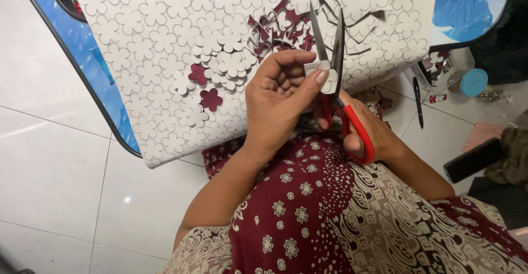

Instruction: The person sits with a patterned mat on their lap and uses red-handled scissors to trim white foam circles into flower-petal shapes, cutting small notches around each piece and setting finished flowers with a pile of completed pieces while scraps accumulate nearby.

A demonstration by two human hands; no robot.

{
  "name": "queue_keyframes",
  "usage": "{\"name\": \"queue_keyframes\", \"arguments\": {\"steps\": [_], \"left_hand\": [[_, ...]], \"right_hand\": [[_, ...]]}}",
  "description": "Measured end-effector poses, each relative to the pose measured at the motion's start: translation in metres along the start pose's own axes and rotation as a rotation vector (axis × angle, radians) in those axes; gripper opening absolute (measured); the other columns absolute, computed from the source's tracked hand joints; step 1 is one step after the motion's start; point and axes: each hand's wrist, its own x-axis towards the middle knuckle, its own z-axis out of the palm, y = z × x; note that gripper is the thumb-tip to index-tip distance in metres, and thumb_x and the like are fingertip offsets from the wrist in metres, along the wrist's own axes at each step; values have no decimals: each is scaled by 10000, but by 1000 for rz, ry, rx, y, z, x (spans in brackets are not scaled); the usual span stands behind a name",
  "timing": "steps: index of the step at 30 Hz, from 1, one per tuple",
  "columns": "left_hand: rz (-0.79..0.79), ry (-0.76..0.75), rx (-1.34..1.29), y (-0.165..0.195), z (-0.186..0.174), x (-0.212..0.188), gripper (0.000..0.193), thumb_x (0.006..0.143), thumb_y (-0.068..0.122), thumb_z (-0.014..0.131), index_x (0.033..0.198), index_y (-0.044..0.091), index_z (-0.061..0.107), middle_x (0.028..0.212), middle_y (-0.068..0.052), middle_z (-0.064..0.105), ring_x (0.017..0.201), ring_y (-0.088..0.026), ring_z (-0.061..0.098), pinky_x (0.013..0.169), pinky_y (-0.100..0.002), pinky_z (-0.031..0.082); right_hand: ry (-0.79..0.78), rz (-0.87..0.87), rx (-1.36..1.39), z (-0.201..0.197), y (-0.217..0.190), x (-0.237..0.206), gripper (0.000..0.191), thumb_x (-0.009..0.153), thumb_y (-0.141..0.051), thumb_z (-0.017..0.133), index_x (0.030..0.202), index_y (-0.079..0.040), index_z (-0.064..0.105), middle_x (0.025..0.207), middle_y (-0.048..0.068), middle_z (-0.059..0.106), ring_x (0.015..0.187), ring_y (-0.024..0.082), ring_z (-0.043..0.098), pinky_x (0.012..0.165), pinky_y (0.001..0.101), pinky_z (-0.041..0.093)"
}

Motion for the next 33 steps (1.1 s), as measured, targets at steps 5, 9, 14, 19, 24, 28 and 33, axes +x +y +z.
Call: {"name": "queue_keyframes", "arguments": {"steps": [5,9,14,19,24,28,33], "left_hand": [[42,22,120,-29,44,20,325,989,12,742,1283,-35,613,1054,-92,708,934,-83,674,824,-200,571],[65,15,109,-55,75,13,341,1002,-2,738,1312,-29,599,1108,-100,714,1004,-97,684,895,-215,576],[74,3,150,-50,76,41,365,993,-7,734,1328,-30,591,1139,-111,720,1043,-111,698,920,-231,586],[85,4,150,-46,59,46,380,997,-17,739,1346,-35,591,1169,-130,708,1068,-120,693,945,-236,585],[69,20,182,-70,107,83,396,975,-20,737,1340,-35,586,1160,-129,714,1052,-116,699,923,-234,601],[63,34,213,-67,96,89,411,970,-21,739,1352,-36,589,1135,-124,718,1006,-106,700,892,-228,602],[77,41,211,-99,111,72,426,966,-26,752,1360,-34,590,1136,-116,718,1001,-98,691,885,-221,588]], "right_hand": [[-3,43,-7,-55,15,-20,1396,630,-1081,308,1426,62,396,781,2,502,682,103,480,612,281,416],[-6,74,-11,-82,31,-53,1285,609,-1088,313,1244,14,497,756,-11,508,637,91,473,562,270,393],[-27,97,84,-105,33,-38,1180,612,-1075,416,1116,-13,520,744,-9,511,644,87,488,571,266,416],[-43,158,104,-102,29,-29,1147,584,-1059,470,1077,-26,531,679,-18,487,603,92,458,550,269,398],[-74,150,112,-168,51,-46,1117,589,-1062,475,1037,-40,525,654,-34,493,595,80,492,558,260,444],[-86,134,86,-164,48,-18,1094,581,-1061,454,1015,-60,533,600,-54,457,534,74,477,511,257,448],[-95,120,68,-180,79,-68,1035,599,-1041,472,967,-76,545,603,-63,476,523,56,489,474,246,408]]}}
